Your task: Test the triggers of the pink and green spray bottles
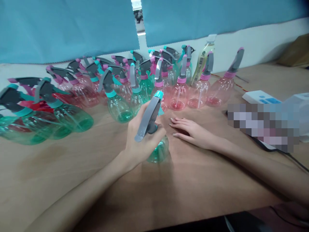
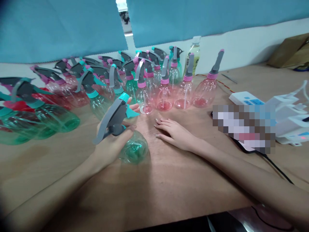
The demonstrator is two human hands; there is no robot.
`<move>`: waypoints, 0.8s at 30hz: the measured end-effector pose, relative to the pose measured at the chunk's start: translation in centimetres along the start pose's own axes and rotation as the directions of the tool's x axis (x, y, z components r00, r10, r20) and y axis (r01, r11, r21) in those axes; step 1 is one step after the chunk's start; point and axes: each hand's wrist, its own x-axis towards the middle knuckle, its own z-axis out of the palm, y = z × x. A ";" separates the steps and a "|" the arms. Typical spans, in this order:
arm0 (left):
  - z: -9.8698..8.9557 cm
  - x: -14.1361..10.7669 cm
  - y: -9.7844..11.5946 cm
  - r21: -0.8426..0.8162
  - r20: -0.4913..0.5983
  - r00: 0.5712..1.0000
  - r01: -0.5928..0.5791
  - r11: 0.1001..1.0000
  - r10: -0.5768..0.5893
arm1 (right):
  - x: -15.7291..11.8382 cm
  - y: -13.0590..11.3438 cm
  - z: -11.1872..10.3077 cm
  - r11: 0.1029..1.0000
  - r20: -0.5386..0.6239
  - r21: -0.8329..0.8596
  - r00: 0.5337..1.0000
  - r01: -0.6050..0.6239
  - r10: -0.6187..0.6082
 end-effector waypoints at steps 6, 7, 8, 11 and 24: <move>0.0 0.2 0.2 -0.015 0.024 1.000 -0.005 1.000 0.005 | 0.0 -0.3 -0.3 1.000 0.000 0.005 1.000 -0.010 0.010; -0.1 0.2 0.2 -0.020 0.026 1.000 -0.005 1.000 0.006 | 0.0 -0.3 -0.3 1.000 0.000 0.007 1.000 -0.011 0.011; -0.1 0.2 0.2 -0.023 0.027 1.000 -0.005 1.000 0.006 | 0.0 -0.3 -0.3 1.000 0.000 0.008 1.000 -0.010 0.010; -0.1 0.3 0.4 -0.030 0.023 1.000 -0.007 1.000 0.007 | 0.0 -0.3 -0.4 1.000 0.008 0.003 1.000 -0.009 0.009; -0.1 0.0 0.2 -0.021 0.029 1.000 0.004 1.000 -0.003 | -0.1 0.1 0.0 0.999 -0.007 0.047 1.000 0.000 0.000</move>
